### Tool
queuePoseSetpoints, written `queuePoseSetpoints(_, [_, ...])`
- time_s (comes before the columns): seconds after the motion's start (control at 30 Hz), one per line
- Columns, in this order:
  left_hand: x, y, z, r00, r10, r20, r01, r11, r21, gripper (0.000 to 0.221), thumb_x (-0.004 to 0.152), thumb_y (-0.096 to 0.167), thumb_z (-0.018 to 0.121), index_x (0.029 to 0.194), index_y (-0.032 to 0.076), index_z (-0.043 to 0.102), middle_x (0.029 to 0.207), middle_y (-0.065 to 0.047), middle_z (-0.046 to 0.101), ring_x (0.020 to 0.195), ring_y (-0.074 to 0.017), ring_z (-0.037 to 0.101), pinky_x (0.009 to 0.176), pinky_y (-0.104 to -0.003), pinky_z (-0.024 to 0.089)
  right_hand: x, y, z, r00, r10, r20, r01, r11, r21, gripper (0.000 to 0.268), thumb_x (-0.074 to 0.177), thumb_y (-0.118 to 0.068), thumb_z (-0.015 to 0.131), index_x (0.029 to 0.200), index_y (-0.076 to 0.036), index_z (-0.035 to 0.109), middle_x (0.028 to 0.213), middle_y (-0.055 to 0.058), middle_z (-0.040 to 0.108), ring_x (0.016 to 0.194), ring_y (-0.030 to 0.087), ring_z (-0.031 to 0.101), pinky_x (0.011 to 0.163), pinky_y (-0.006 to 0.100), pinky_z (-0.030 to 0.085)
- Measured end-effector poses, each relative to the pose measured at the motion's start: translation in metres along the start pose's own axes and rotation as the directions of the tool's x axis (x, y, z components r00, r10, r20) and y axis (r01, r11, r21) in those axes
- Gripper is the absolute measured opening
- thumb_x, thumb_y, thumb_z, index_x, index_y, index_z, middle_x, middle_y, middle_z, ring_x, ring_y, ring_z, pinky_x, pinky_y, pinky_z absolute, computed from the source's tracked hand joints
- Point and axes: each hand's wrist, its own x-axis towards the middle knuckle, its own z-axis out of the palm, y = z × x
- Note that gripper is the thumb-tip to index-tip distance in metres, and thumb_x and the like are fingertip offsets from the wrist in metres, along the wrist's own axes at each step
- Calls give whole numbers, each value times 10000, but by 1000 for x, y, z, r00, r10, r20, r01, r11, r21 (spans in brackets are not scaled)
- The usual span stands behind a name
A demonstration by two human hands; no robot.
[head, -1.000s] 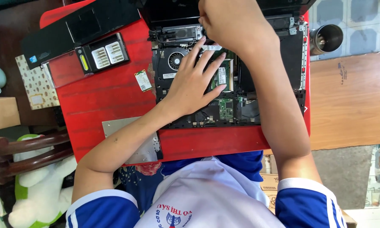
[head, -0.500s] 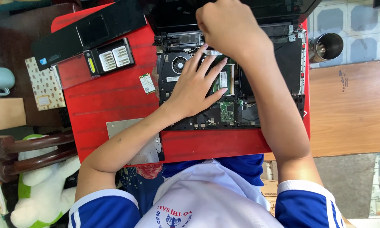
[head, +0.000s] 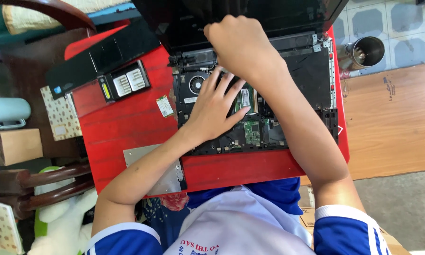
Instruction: Connecting internal cables and installing a RAM module into a laptop motherboard.
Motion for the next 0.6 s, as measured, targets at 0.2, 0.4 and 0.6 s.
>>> queuePoseSetpoints(0.2, [0,-1,1,999,-20,28,20,1000,-6,626,1046,464,566,1514,58,478,1494,-242,478,1435,-494,352,1171,-602,346,-4,-1,-20,998,-67,-15,68,995,79,235,853,32,619,1057,-49,704,703,172,701,590,417,691,444,486,521])
queuePoseSetpoints(0.4, [2,0,-3,998,-27,54,26,999,19,649,1048,493,551,1531,69,463,1515,-246,467,1469,-453,305,1162,-576,354,-4,5,-15,975,-151,-162,163,985,60,134,997,-109,714,1112,-45,741,1016,144,759,879,379,734,571,459,583])
queuePoseSetpoints(0.6, [3,-1,-4,1000,8,-11,-7,999,52,615,1030,481,582,1486,74,514,1435,-216,524,1454,-418,316,1175,-588,269,-6,16,-7,949,-220,-225,239,969,56,88,1010,-48,711,1077,-20,760,1042,112,754,902,312,712,670,376,546])
